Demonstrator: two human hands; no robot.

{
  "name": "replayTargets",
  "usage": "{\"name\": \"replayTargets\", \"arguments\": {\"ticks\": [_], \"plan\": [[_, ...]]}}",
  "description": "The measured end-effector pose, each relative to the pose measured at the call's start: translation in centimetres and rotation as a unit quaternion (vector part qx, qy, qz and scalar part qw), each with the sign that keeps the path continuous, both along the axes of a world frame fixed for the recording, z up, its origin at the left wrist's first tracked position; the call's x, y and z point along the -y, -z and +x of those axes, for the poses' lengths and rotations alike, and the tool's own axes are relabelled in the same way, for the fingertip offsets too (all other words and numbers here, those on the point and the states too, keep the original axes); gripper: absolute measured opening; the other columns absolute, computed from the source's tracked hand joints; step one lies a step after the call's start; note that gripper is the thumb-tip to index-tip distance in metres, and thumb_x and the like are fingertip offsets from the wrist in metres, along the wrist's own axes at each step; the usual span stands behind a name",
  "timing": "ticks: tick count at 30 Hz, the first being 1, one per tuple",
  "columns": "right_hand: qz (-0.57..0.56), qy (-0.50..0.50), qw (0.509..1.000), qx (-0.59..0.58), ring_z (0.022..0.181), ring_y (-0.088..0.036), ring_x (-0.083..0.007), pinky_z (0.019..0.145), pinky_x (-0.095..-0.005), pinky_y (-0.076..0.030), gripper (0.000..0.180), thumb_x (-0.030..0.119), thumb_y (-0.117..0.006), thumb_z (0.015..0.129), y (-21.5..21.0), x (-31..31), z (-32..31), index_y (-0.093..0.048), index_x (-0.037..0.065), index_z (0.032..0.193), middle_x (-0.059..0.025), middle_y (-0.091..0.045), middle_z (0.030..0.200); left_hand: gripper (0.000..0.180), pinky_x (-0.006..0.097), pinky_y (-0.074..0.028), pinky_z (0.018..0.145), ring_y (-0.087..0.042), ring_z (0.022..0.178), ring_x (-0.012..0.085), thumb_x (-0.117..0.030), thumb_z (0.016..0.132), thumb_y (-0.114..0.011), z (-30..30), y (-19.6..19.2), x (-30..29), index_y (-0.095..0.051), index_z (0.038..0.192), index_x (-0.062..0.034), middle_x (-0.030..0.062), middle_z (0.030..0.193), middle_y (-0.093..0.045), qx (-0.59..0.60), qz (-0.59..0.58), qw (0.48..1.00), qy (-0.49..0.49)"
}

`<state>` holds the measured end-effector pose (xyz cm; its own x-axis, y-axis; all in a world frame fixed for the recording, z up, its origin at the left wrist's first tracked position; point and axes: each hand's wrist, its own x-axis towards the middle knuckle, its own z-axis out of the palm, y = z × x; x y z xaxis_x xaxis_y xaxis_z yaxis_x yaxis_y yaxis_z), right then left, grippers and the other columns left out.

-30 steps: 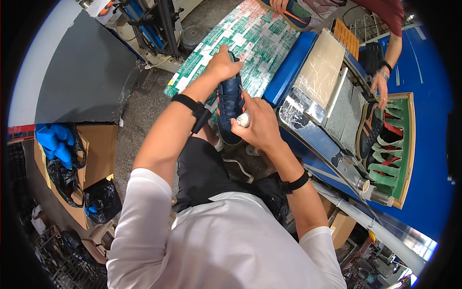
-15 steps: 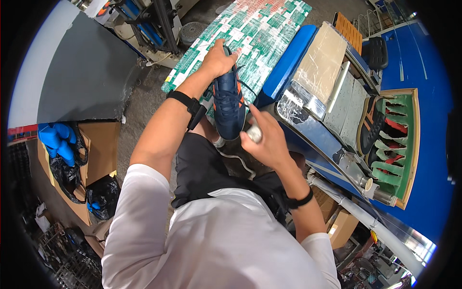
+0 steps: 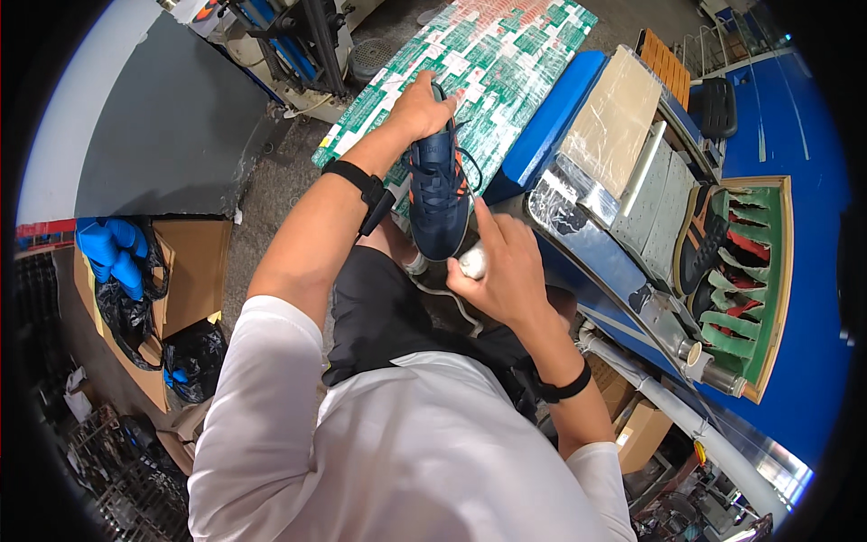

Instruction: The recorder is polishing different colors of shoes using a white cloth and a liquid polish.

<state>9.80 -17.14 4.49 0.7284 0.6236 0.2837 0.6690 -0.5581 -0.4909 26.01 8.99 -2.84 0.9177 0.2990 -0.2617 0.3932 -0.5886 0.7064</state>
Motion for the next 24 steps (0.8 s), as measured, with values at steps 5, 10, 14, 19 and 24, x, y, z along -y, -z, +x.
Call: {"name": "replayTargets", "arguments": {"ticks": [5, 10, 14, 19, 24], "plan": [[-0.002, -0.042, 0.999, -0.029, 0.095, -0.065, -0.0363, 0.089, -0.0470, -0.051, 0.088, 0.042, -0.086, 0.079, 1.2, -4.5, 1.8, -0.065, -0.014, 0.144, -0.0179, -0.065, 0.101, 0.107, 0.046, -0.053, 0.116, -0.067, 0.137, 0.0430, -0.066, 0.093, -0.082, 0.2, 1.3, 0.0, -0.044, 0.164, 0.0036, 0.0343, 0.150, -0.063, 0.030, -0.010, 0.999, -0.012], [-0.043, -0.044, 0.997, -0.043, 0.096, -0.067, -0.0401, 0.090, -0.0493, -0.055, 0.086, 0.038, -0.087, 0.079, 2.4, -5.7, 2.0, -0.064, -0.009, 0.148, -0.0213, -0.068, 0.105, 0.102, 0.046, -0.053, 0.116, -0.067, 0.136, 0.0421, -0.060, 0.094, -0.082, 0.3, 1.3, -0.1, -0.044, 0.164, 0.0036, 0.0327, 0.150, -0.064, 0.010, -0.004, 1.000, -0.018], [0.147, -0.029, 0.955, -0.257, 0.100, -0.074, -0.0405, 0.092, -0.0466, -0.059, 0.072, 0.028, -0.082, 0.088, 4.3, -8.4, -0.1, -0.064, -0.013, 0.144, -0.0250, -0.073, 0.109, 0.101, 0.047, -0.055, 0.114, -0.067, 0.136, 0.0415, -0.059, 0.095, -0.082, 0.7, 0.0, 1.0, -0.044, 0.164, 0.0032, 0.0325, 0.150, -0.064, -0.007, -0.002, 1.000, -0.016], [0.118, 0.018, 0.979, -0.164, 0.099, -0.069, -0.0421, 0.093, -0.0506, -0.056, 0.082, 0.032, -0.086, 0.082, 2.7, -9.6, -0.6, -0.061, -0.015, 0.145, -0.0228, -0.068, 0.105, 0.089, 0.051, -0.055, 0.112, -0.069, 0.132, 0.0462, -0.055, 0.100, -0.073, 0.2, 1.0, -0.1, -0.042, 0.167, -0.0057, 0.0291, 0.151, -0.063, -0.004, 0.006, 1.000, 0.004], [-0.004, -0.010, 1.000, -0.025, 0.091, -0.063, -0.0369, 0.086, -0.0479, -0.052, 0.086, 0.039, -0.086, 0.079, 3.1, -6.7, 1.5, -0.063, -0.013, 0.144, -0.0174, -0.062, 0.099, 0.099, 0.047, -0.056, 0.110, -0.072, 0.127, 0.0422, -0.062, 0.096, -0.078, 0.2, 1.1, -0.3, -0.044, 0.163, 0.0037, 0.0327, 0.144, -0.067, 0.028, -0.002, 1.000, -0.002]]}}
